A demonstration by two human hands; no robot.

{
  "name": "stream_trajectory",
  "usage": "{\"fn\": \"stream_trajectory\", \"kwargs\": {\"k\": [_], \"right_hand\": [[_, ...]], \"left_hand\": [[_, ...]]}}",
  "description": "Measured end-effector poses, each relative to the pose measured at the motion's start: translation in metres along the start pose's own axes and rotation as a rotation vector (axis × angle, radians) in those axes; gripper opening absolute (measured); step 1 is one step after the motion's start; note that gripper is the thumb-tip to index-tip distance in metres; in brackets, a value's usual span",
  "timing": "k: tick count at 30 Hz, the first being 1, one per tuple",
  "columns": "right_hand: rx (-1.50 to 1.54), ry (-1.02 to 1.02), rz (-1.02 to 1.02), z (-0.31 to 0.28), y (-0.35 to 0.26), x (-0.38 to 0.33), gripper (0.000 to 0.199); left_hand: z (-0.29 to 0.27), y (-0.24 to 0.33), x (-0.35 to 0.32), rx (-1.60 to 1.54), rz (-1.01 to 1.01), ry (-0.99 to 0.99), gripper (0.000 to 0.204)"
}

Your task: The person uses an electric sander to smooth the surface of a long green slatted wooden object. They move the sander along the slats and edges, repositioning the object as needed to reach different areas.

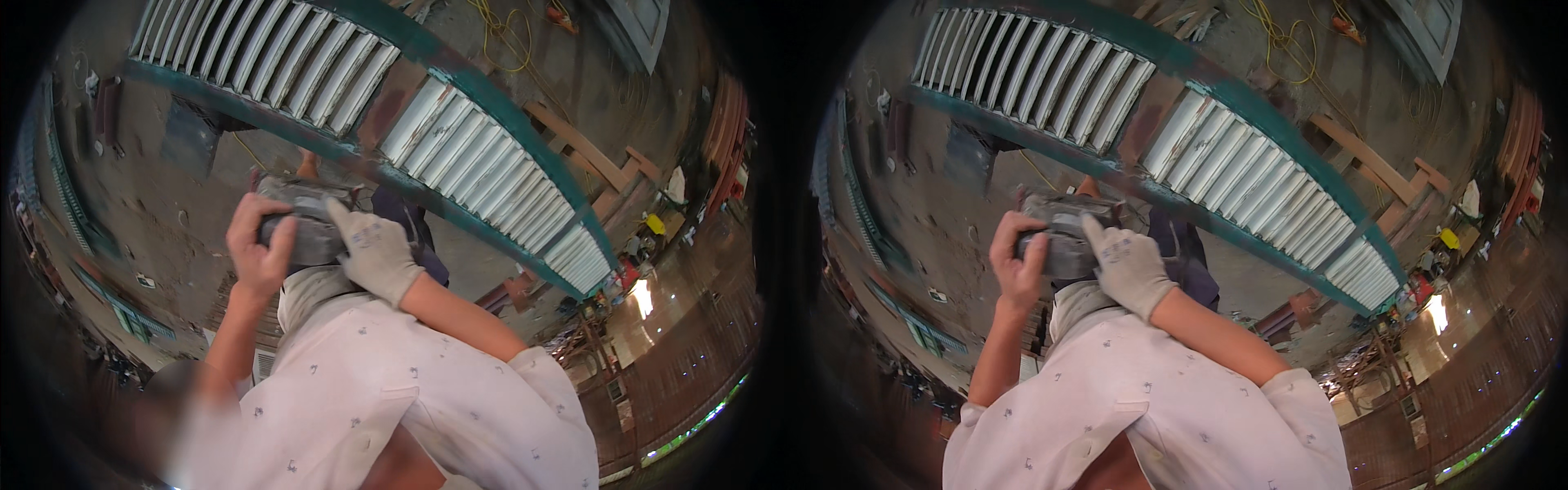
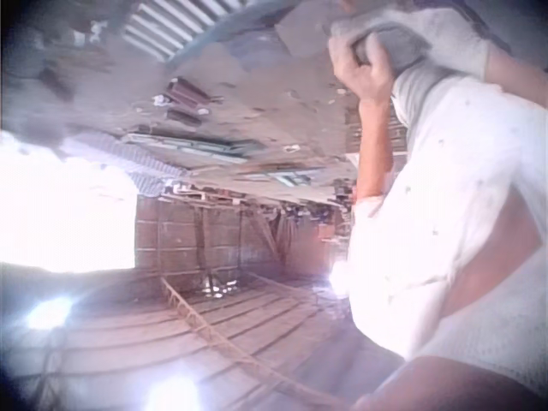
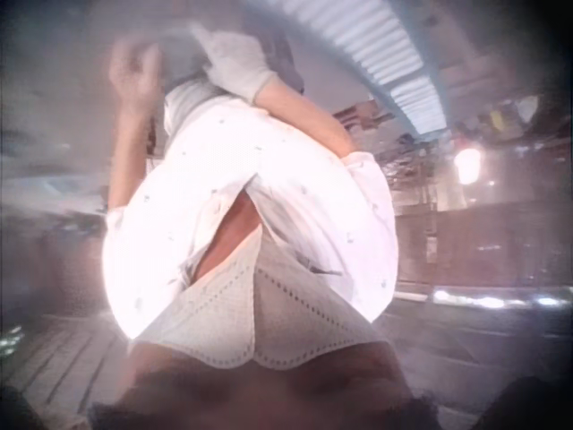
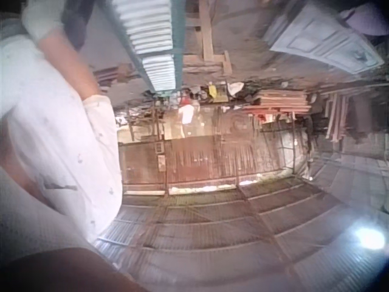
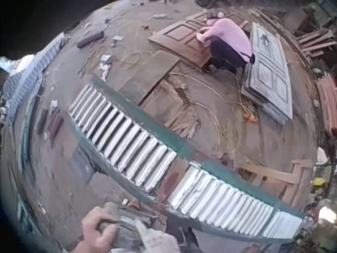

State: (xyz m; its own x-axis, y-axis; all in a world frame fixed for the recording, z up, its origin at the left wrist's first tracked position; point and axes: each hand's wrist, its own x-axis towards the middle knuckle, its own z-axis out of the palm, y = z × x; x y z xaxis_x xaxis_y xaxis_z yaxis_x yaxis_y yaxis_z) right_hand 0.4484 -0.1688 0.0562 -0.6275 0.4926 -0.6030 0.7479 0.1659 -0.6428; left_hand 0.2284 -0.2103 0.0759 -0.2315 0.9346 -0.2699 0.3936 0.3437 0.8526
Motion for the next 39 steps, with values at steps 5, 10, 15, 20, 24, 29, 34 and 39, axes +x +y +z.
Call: {"fn": "stream_trajectory", "kwargs": {"k": [5, 10, 15, 20, 24, 29, 34, 39], "right_hand": [[0.451, 0.196, 0.261, 0.012, 0.012, -0.02, 0.112], [0.928, 0.737, 0.257, 0.077, 0.009, 0.009, 0.123], [0.886, 0.99, 0.628, 0.067, -0.022, 0.048, 0.114], [0.977, 1.031, 0.539, 0.01, 0.002, 0.083, 0.091], [1.182, 1.031, 0.518, -0.079, 0.004, 0.099, 0.044], [1.1, 1.004, 0.591, -0.131, 0.03, 0.113, 0.049], [1.033, 1.035, 0.634, -0.014, -0.01, 0.086, 0.048], [0.824, 1.194, 0.747, 0.064, -0.034, 0.076, 0.039]], "left_hand": [[0.048, 0.024, 0.039, -0.068, 0.253, -0.277, 0.015], [0.062, 0.022, 0.084, -0.034, 0.352, -0.491, 0.054], [0.013, -0.017, 0.17, 0.354, 0.437, -0.319, 0.059], [-0.01, -0.115, 0.284, 0.718, 0.249, 0.05, 0.084], [0.009, -0.14, 0.286, 0.886, 0.273, 0.2, 0.089], [0.012, -0.144, 0.293, 0.851, 0.349, 0.197, 0.086], [0.008, -0.152, 0.286, 0.855, 0.336, 0.2, 0.087], [0.008, -0.147, 0.284, 0.871, 0.374, 0.199, 0.086]]}}
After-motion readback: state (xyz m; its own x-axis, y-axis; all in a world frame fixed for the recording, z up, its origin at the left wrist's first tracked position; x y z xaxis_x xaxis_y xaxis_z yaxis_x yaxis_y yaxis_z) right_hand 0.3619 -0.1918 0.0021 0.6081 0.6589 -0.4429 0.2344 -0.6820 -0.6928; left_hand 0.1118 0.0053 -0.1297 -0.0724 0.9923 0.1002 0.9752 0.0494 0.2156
